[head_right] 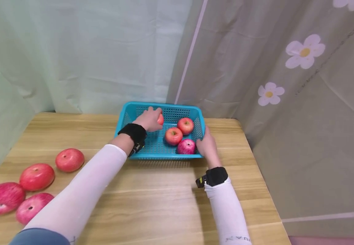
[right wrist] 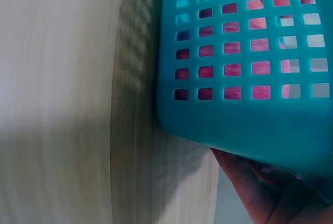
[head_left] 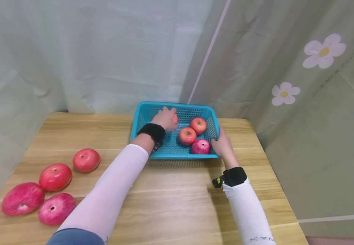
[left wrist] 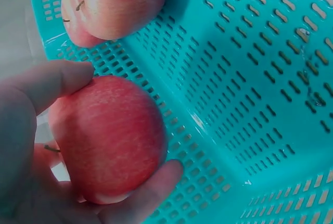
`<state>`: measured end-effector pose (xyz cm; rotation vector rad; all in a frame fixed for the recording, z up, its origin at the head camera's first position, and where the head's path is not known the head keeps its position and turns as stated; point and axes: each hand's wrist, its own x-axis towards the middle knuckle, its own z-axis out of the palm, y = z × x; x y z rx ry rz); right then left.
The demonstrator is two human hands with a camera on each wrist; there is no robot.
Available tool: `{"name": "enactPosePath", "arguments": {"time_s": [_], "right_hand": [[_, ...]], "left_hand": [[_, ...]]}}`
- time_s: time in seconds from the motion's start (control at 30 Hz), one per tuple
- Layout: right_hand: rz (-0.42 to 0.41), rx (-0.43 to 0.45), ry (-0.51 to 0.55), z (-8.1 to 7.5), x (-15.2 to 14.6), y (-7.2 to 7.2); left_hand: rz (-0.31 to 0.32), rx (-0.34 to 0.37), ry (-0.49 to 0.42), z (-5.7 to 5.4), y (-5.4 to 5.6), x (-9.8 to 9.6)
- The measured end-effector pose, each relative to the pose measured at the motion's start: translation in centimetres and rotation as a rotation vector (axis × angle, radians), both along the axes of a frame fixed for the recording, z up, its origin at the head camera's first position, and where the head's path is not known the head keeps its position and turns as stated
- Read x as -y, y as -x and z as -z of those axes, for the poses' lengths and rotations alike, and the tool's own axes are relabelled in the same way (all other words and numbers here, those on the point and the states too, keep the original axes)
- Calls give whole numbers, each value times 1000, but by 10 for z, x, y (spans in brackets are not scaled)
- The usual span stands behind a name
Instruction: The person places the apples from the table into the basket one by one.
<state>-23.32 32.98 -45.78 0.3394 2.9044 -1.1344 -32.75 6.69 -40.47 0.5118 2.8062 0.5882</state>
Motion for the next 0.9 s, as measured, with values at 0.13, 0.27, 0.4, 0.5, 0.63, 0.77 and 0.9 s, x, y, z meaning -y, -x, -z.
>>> {"name": "enactPosePath", "arguments": {"time_s": [0.13, 0.27, 0.4, 0.5, 0.63, 0.77, 0.9], "right_hand": [[2, 0, -12, 1, -1, 1], [-13, 0, -21, 2, 2, 2], [-12, 3, -20, 3, 6, 2], [-11, -3, -10, 4, 8, 2], [-17, -3, -7, 5, 9, 1], [-16, 5, -19, 4, 8, 0], [-14, 6, -22, 2, 7, 0]], "left_hand": [[7, -5, -14, 9, 9, -6], [22, -2, -17, 13, 12, -9], [55, 16, -10, 16, 12, -9], [68, 20, -8, 19, 11, -7], [69, 12, -10, 23, 10, -6], [82, -2, -1, 33, 13, -8], [121, -28, 24, 44, 18, -10]]}}
